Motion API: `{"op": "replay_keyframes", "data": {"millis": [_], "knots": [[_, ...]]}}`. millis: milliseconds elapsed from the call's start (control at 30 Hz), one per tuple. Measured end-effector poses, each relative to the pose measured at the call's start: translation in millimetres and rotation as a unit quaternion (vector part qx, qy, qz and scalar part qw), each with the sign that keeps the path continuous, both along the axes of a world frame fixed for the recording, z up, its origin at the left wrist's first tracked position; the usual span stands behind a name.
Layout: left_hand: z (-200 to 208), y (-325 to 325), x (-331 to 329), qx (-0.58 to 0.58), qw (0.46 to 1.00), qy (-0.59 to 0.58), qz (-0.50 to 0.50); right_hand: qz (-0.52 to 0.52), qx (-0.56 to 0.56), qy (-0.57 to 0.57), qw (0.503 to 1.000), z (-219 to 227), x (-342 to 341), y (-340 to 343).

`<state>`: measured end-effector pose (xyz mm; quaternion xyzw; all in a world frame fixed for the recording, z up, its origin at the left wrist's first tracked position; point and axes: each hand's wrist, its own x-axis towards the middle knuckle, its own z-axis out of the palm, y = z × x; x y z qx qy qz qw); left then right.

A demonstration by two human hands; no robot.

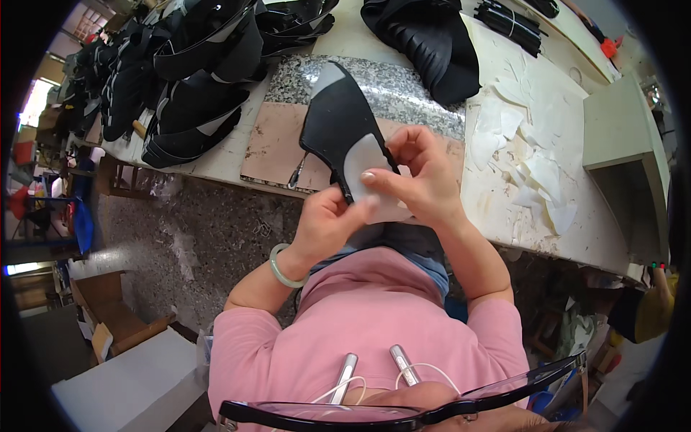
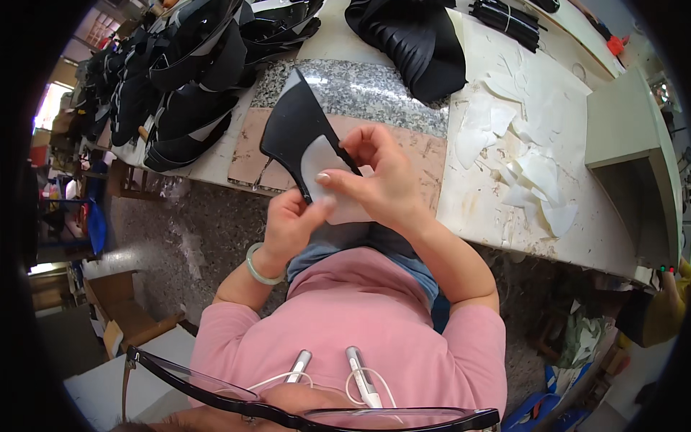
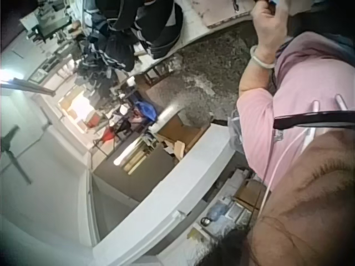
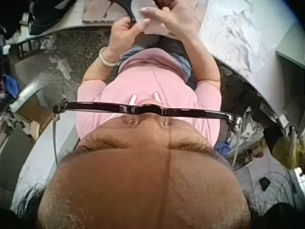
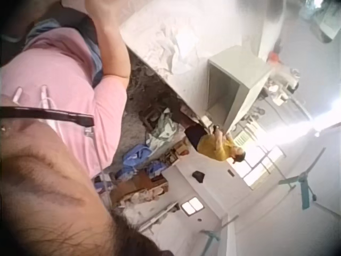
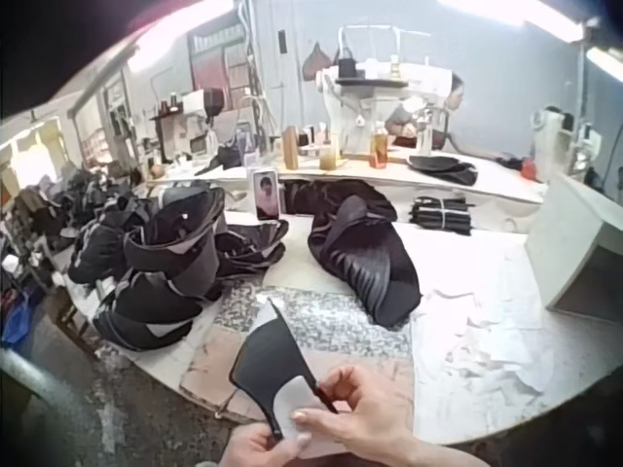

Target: The person attaches white padding pieces onto shoe components by hand, then aligns and presses the shoe upper pieces together.

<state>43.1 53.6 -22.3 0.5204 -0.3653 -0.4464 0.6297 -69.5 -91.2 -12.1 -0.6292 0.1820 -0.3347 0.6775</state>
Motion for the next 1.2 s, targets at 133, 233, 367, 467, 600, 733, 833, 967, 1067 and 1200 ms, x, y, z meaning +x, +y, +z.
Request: {"op": "replay_keyframes", "data": {"millis": [133, 233, 367, 467, 600, 733, 833, 967, 1067, 1200], "knots": [[15.3, -10.0, 4.4, -0.020, 0.993, 0.040, 0.105, -0.102, -0.019, -0.014, 0.995, 16.0, -6.4, 0.4], [12.5, -16.8, 12.9, -0.040, 0.988, 0.044, 0.140, -0.023, -0.153, 0.032, 0.988, 10.3, -22.7, -2.3], [19.7, -26.3, 14.4, -0.062, 0.990, 0.045, 0.121, 0.047, 0.070, 0.085, 0.993, 10.3, -25.3, 4.6], [20.4, -33.6, 15.7, -0.074, 0.991, 0.005, 0.112, 0.045, 0.119, 0.021, 0.992, 19.2, -26.0, 4.4], [26.6, -36.2, 11.8, -0.074, 0.992, 0.012, 0.099, 0.031, 0.126, 0.004, 0.991, 29.6, -25.5, 2.2], [20.2, -35.5, 13.6, -0.134, 0.986, 0.084, 0.049, 0.040, 0.068, 0.005, 0.997, 26.1, -26.0, 2.4], [28.9, -36.4, 5.2, -0.074, 0.992, 0.009, 0.104, 0.043, 0.055, 0.008, 0.998, 25.5, -27.6, 4.2], [25.8, -34.8, 8.0, -0.087, 0.986, -0.068, 0.128, 0.054, 0.041, 0.033, 0.997, 29.0, -28.9, 6.7], [26.7, -36.7, 7.1, -0.108, 0.978, -0.101, 0.145, 0.040, 0.002, 0.046, 0.998, 24.5, -24.8, 7.3], [26.2, -35.3, 12.1, -0.104, 0.983, -0.066, 0.135, 0.042, -0.023, 0.065, 0.997, 20.1, -20.6, 6.8]]}}
